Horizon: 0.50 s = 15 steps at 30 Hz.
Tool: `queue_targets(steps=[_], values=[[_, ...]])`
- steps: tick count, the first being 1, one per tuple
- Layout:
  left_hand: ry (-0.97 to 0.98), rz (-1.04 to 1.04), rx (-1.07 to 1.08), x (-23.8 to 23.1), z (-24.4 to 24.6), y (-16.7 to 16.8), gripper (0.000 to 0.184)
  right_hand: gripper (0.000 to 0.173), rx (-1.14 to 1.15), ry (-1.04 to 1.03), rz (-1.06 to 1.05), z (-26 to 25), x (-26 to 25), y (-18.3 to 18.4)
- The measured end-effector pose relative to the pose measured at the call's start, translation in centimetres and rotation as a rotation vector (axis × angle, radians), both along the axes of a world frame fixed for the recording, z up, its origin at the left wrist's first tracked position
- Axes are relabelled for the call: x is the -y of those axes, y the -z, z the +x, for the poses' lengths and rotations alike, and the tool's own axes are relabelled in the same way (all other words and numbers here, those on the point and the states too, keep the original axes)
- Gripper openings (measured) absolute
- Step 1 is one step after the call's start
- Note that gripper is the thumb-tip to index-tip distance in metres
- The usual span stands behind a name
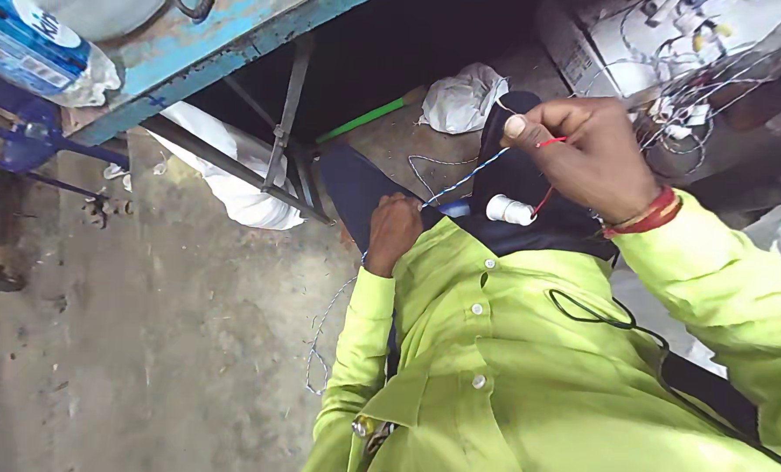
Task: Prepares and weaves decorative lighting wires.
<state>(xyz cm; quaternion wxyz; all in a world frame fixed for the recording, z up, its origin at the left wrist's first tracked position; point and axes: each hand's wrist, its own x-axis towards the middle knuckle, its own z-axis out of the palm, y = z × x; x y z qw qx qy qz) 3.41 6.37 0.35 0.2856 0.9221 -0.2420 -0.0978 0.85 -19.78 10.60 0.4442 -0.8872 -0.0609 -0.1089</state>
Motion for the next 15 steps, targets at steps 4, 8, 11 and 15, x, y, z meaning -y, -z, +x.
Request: queue_targets(steps=[4,8,11,15], values=[[-0.101,-0.551,-0.383,-1.8,-1.8,-2.1,0.028,0.016,-0.153,-0.131,0.198,0.8,-0.9,3.0],[0.011,-1.057,-0.697,-3.2,-3.2,-4.4,0.031,0.032,-0.25,-0.294,0.135,0.4,-1.5,3.8],[0.11,-1.223,-0.822,-3.4,-3.3,-5.2,0.033,0.018,-0.157,-0.291,0.099,0.1,-1.8,3.6],[0.205,-1.28,-0.858,-3.2,-3.2,-5.3,0.042,0.017,-0.109,-0.282,0.115,0.2,-1.4,3.2]])
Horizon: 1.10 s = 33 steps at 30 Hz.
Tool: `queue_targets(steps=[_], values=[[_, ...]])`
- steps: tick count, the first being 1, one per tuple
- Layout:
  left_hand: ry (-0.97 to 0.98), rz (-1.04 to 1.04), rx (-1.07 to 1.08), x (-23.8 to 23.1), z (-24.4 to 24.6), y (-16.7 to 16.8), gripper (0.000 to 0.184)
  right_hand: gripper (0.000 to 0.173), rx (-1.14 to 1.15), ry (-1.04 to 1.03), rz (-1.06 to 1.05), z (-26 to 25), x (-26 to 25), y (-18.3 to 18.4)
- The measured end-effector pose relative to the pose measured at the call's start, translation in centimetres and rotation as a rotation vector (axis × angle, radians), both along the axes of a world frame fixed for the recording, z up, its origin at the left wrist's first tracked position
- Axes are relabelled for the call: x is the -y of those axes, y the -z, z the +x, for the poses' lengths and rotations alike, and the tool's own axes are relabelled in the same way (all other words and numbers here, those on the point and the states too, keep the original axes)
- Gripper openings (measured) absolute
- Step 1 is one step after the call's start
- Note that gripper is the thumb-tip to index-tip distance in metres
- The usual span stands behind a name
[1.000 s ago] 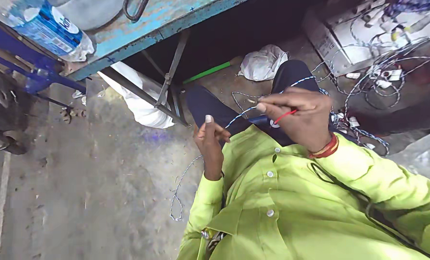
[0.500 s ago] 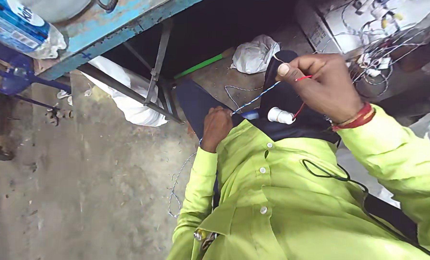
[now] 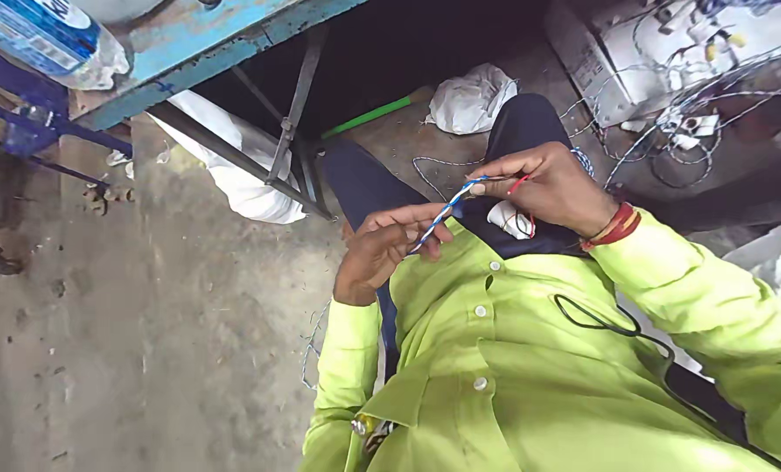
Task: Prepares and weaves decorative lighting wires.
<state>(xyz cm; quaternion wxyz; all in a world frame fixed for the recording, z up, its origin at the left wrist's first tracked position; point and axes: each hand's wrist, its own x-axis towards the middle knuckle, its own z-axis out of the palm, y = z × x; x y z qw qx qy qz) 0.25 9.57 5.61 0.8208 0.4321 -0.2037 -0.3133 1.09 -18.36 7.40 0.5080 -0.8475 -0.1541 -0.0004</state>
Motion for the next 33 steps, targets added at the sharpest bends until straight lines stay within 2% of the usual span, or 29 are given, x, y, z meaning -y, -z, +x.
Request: queue_targets(steps=[4,9,17,24,26,29,33], values=[[-0.006,0.138,0.075,0.0,-0.2,0.4,0.046,0.018,0.01,0.029,-0.008,0.2,0.7,0.0],[0.004,0.312,0.126,-0.2,-0.3,1.5,0.039,0.017,0.001,0.076,0.013,0.4,0.8,-0.4],[0.001,0.295,0.149,-0.5,-0.3,1.5,0.034,0.019,-0.11,0.119,0.078,0.6,1.0,-1.0],[-0.1,0.276,0.168,-1.2,-0.5,1.6,0.032,0.035,-0.088,0.187,-0.038,1.1,2.3,-0.8],[-0.11,0.272,0.191,-1.6,-0.5,1.8,0.032,0.031,-0.079,0.195,-0.042,1.1,2.2,-0.7],[-0.121,0.268,0.197,-2.0,-0.6,2.0,0.032,0.016,-0.045,0.21,-0.026,1.1,2.1,-0.4],[-0.126,0.256,0.183,-2.3,-0.6,2.3,0.032,0.019,-0.081,0.108,-0.038,0.9,2.0,-0.6]])
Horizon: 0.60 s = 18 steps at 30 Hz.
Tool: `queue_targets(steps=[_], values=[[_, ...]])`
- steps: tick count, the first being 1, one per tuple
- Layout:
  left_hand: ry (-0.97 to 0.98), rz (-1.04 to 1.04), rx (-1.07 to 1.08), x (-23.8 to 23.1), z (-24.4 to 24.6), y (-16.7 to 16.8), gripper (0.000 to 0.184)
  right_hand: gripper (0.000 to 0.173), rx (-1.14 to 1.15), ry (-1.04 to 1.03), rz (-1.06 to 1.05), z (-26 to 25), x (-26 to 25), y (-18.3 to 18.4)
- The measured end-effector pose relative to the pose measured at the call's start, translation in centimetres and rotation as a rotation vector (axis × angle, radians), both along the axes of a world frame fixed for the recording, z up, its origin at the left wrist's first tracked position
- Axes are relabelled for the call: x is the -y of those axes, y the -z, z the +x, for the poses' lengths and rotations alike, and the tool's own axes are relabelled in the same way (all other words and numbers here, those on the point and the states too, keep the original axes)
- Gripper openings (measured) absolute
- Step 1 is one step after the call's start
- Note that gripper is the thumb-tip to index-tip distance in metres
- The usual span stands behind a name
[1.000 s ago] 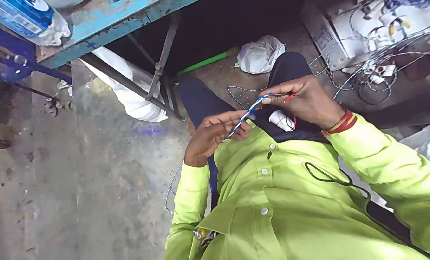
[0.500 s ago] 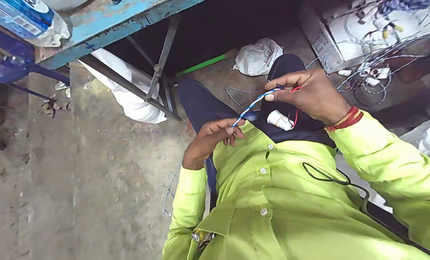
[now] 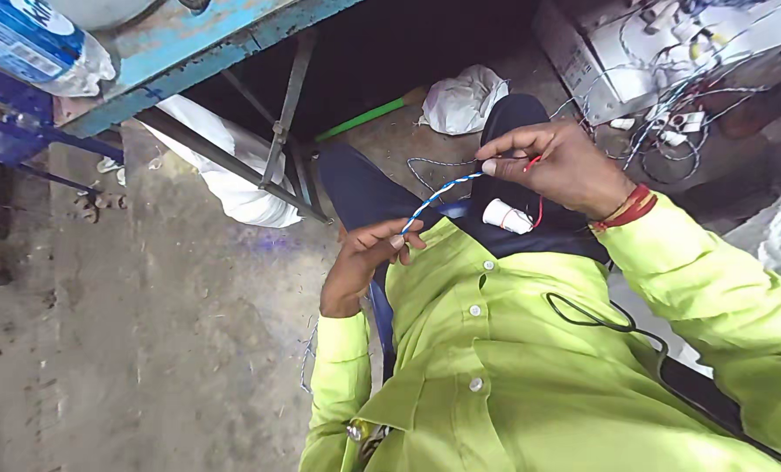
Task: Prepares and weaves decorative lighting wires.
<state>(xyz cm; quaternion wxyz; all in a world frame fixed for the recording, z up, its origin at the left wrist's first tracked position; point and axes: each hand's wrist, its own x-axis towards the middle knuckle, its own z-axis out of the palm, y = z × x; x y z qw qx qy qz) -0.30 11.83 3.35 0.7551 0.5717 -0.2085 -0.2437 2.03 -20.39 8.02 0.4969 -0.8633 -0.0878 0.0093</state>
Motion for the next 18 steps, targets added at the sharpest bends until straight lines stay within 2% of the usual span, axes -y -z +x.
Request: queue_targets(steps=[4,10,14,18], values=[[-0.012,-0.013,-0.006,-0.1,0.0,-0.1,0.032,0.038,-0.069,-0.075,-0.012,0.0,-0.4,0.5],[-0.028,-0.029,0.005,-0.7,0.1,0.0,0.031,0.045,-0.082,0.032,-0.133,0.4,-0.2,1.3],[-0.051,-0.042,-0.002,-1.1,0.1,0.0,0.031,0.049,-0.116,0.11,-0.101,0.6,0.1,1.0],[-0.056,-0.057,-0.002,-1.3,0.1,0.1,0.031,0.049,-0.149,0.098,-0.052,0.7,0.1,0.9]])
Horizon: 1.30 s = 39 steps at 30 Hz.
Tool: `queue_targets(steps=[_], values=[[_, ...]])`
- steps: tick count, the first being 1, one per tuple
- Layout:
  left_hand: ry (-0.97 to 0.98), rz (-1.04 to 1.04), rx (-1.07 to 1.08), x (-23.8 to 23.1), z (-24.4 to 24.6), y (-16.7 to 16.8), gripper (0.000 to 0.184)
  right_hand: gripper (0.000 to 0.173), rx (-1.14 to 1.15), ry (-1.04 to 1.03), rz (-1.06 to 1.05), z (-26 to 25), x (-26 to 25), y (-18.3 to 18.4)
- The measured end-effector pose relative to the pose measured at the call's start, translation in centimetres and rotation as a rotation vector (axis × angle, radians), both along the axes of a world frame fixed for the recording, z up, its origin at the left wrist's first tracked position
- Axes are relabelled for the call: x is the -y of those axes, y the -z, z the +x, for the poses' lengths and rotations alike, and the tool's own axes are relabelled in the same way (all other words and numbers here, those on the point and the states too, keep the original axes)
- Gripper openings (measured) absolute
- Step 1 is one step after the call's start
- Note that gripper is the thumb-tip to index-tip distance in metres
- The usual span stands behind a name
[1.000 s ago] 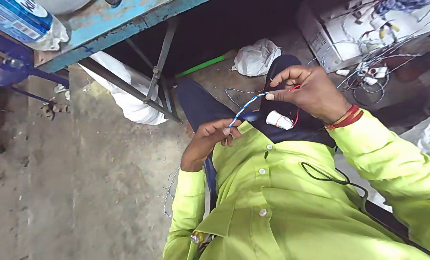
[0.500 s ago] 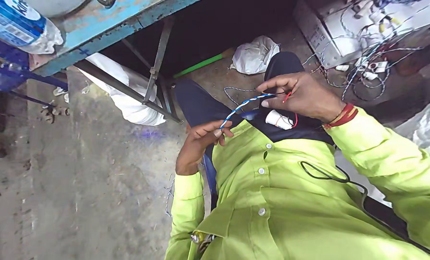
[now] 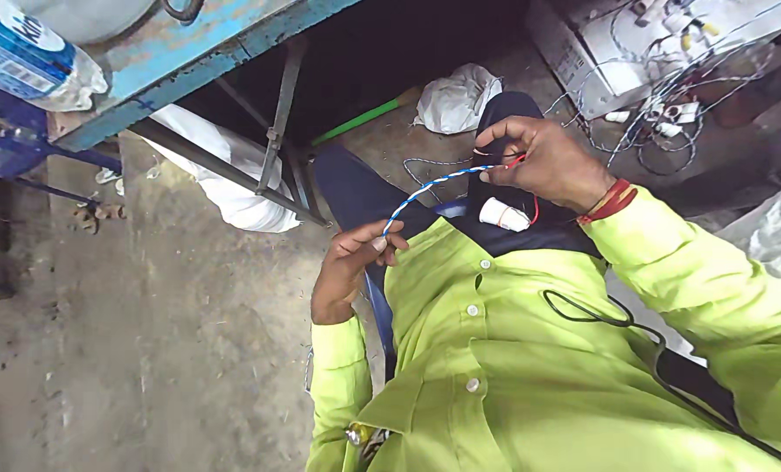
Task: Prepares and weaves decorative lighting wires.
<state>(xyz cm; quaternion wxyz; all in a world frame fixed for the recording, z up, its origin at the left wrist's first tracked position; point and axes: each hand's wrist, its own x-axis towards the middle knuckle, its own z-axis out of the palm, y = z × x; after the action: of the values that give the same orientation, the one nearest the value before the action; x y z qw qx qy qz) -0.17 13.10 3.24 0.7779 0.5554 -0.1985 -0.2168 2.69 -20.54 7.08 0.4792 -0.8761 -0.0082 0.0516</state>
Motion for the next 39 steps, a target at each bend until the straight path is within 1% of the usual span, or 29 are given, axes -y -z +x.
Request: queue_targets(steps=[3,10,13,15,18,22,28,31,33,36,39], values=[[-0.004,-0.004,-0.005,0.0,0.0,0.0,0.031,0.047,0.008,-0.039,0.03,-0.1,-0.3,0.0],[0.011,0.042,-0.001,0.2,-0.6,0.1,0.031,0.035,0.284,-0.262,0.195,-1.3,-3.1,0.2],[0.048,0.063,0.013,0.2,-0.9,0.1,0.031,0.032,0.298,-0.301,0.217,-1.6,-4.2,0.6],[0.064,0.062,0.014,0.2,-1.0,0.2,0.031,0.023,0.313,-0.319,0.248,-1.6,-4.5,0.8],[0.072,0.06,0.034,0.2,-1.2,0.1,0.031,0.016,0.354,-0.335,0.249,-1.5,-4.2,0.8],[0.091,0.042,0.07,0.3,-1.1,0.0,0.032,0.014,0.39,-0.34,0.224,-1.5,-3.6,0.4],[0.095,0.023,0.023,0.6,-1.5,-0.5,0.044,0.013,0.432,-0.292,0.201,-1.3,-3.3,0.3],[0.085,0.026,0.017,0.5,-1.7,-0.6,0.046,0.013,0.422,-0.267,0.211,-1.4,-3.4,0.3],[0.087,0.027,0.019,0.5,-1.7,-0.6,0.045,0.014,0.423,-0.254,0.213,-1.5,-3.5,0.3],[0.063,0.05,0.028,0.7,-1.8,-0.9,0.037,0.013,0.437,-0.248,0.192,-1.6,-3.5,0.2],[-0.004,0.105,0.076,1.1,-1.9,-1.0,0.031,0.014,0.528,-0.259,0.131,-1.7,-3.7,0.1]])
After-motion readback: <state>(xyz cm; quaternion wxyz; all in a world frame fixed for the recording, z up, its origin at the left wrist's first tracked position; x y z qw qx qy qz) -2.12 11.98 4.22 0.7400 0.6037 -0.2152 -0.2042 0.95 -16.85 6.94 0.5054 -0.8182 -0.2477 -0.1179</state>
